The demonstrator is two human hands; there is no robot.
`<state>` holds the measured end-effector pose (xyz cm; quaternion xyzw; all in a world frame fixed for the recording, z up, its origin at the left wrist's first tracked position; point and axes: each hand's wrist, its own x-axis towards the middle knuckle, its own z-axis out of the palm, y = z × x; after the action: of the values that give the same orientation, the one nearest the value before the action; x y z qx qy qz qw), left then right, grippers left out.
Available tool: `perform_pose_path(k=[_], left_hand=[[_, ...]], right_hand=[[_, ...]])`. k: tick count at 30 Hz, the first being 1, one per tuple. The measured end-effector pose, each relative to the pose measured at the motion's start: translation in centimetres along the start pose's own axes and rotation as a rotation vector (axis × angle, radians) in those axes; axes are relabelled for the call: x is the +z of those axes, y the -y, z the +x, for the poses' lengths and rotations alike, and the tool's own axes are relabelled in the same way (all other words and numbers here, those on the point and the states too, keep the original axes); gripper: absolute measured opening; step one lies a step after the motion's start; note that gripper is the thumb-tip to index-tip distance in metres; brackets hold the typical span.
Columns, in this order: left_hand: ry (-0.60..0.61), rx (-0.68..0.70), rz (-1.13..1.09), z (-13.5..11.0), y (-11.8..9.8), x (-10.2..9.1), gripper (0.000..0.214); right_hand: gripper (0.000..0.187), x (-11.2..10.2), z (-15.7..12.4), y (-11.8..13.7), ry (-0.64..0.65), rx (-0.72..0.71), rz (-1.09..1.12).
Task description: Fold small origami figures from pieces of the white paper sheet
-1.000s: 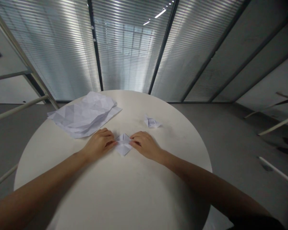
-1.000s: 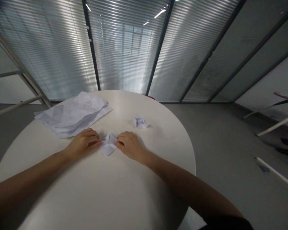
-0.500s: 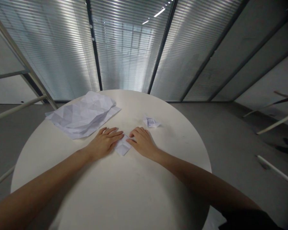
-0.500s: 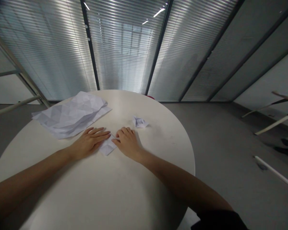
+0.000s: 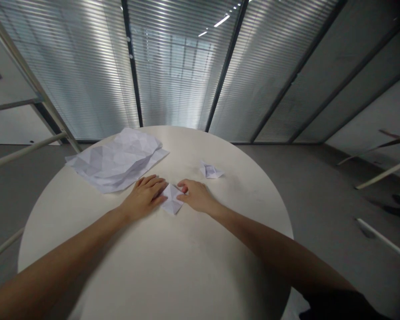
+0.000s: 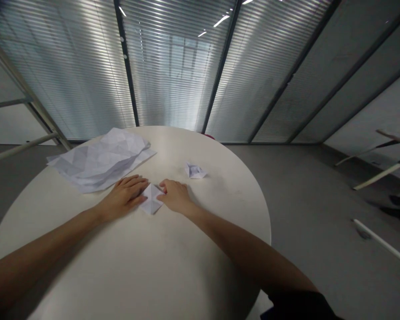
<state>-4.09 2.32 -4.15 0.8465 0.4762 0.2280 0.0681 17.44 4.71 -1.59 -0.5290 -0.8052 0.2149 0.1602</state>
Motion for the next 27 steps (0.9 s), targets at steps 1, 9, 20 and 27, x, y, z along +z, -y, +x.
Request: perform_pose_path(k=[1, 9, 20, 27], left_hand=[[-0.013, -0.01, -0.022, 0.0, 0.0, -0.1, 0.044], [-0.075, -0.072, -0.133, 0.4, 0.0, -0.6, 0.03], [-0.393, 0.099, -0.08, 0.2, -2.0, -1.8, 0.011], [-0.235, 0.516, 0.209, -0.5, -2.3, -1.7, 0.013]], right_hand=[[0.027, 0.0, 0.2, 0.0, 0.013, 0.007, 0.021], [0.016, 0.6, 0.5, -0.8, -0.023, -0.029, 0.238], [0.01, -1.7, -1.4, -0.1, -0.316, -0.392, 0.172], [0.017, -0.8, -2.2, -2.4, -0.279, -0.78, -0.346]])
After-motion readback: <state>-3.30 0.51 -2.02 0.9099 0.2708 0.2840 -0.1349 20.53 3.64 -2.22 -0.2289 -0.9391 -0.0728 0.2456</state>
